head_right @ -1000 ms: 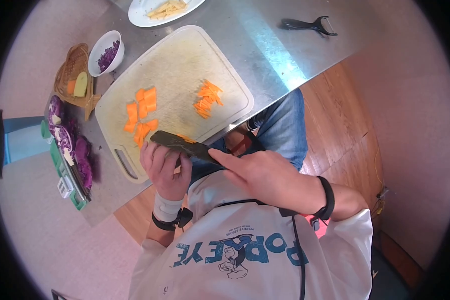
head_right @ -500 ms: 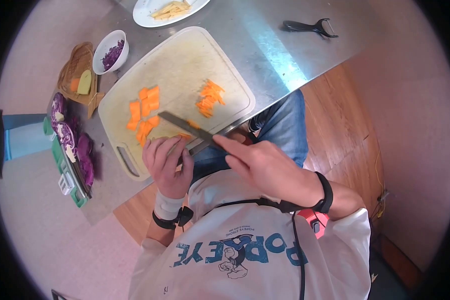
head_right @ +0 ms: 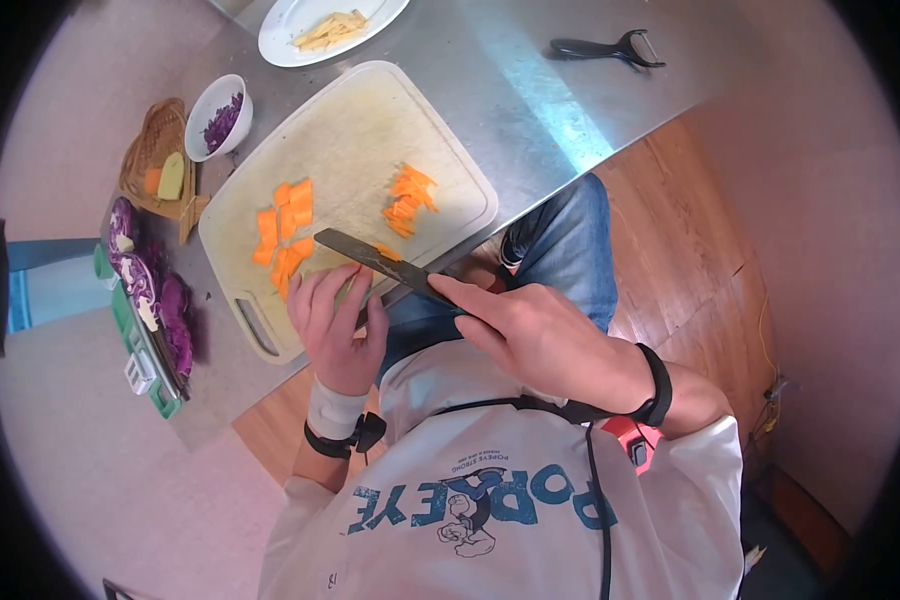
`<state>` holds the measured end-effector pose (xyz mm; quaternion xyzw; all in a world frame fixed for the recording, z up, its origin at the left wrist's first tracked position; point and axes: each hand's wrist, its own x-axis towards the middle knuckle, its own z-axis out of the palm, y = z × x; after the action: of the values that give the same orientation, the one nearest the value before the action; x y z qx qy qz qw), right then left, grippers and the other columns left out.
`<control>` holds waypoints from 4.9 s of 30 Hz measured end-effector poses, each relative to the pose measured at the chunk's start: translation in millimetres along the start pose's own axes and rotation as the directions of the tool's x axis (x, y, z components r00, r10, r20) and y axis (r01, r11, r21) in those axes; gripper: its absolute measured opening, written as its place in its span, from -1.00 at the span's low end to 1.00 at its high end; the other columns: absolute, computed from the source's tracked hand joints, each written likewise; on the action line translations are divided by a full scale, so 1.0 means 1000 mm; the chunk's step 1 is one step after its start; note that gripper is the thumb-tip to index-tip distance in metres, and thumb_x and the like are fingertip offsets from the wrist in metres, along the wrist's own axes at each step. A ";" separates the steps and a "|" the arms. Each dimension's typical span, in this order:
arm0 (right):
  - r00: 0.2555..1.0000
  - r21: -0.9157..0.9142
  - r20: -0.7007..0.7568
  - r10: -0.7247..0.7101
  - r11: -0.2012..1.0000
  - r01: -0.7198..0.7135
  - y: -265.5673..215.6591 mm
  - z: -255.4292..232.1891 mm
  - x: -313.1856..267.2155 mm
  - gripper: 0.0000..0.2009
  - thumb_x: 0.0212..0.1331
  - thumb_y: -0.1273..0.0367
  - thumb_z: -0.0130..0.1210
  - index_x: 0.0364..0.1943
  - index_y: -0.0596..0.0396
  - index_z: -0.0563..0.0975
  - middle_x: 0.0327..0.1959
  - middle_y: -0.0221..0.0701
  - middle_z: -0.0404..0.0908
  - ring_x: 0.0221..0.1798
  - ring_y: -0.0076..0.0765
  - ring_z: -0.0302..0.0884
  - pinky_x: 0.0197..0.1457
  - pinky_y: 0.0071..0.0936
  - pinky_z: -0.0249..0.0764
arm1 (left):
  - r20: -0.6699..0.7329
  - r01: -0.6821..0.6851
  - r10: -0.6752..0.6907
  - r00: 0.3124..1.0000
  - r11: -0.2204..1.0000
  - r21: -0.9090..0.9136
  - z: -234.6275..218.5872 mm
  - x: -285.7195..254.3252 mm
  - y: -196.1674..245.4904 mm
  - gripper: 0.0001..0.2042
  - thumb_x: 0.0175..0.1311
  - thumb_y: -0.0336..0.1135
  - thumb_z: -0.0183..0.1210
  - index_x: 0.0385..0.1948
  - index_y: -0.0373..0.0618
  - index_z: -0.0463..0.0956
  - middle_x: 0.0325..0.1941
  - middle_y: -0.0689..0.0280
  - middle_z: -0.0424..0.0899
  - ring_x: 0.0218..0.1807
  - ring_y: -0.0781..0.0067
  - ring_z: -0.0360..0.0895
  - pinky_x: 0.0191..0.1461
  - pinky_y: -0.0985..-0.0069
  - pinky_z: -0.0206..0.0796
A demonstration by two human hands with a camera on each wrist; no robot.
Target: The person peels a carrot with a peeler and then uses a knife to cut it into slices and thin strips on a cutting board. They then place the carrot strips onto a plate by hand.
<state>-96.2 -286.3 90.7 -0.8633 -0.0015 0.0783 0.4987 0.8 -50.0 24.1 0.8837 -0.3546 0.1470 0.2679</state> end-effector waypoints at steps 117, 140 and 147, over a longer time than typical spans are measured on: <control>0.960 -0.073 0.268 0.085 0.995 -0.068 -0.008 -0.025 0.013 -0.46 0.45 0.51 0.07 0.51 0.03 0.42 -0.16 -0.05 0.75 -0.46 0.03 0.63 -0.27 -0.21 0.53 | -0.055 0.010 -0.008 0.998 1.000 0.026 0.009 -0.002 -0.002 -0.76 0.14 -0.39 0.39 -0.13 -0.12 0.72 0.05 0.29 0.68 0.18 0.13 0.57 0.55 -0.08 0.16; 1.000 -0.155 -0.006 -0.025 0.988 0.024 0.001 0.010 0.020 -0.56 0.44 0.40 0.15 0.37 0.11 0.52 -0.36 -0.03 0.71 -0.39 0.16 0.69 -0.27 -0.07 0.61 | -0.029 0.025 -0.025 0.999 1.000 0.001 0.005 0.001 0.002 -0.71 0.16 -0.45 0.37 -0.05 -0.09 0.73 0.08 0.33 0.71 0.21 0.13 0.55 0.57 -0.07 0.10; 0.998 0.020 0.047 0.044 0.999 -0.045 -0.003 -0.016 0.016 -0.59 0.49 0.39 0.11 0.36 0.16 0.53 -0.47 0.08 0.62 -0.44 0.23 0.62 -0.30 -0.09 0.51 | -0.016 0.008 -0.008 1.000 1.000 -0.006 0.003 0.003 0.004 -0.67 0.18 -0.44 0.36 0.01 -0.09 0.72 0.12 0.34 0.73 0.23 0.15 0.55 0.59 -0.05 0.05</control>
<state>-78.0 -296.9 98.8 -0.8557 0.0069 0.1093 0.5058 0.0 -56.1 24.4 0.8829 -0.3495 0.1521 0.2740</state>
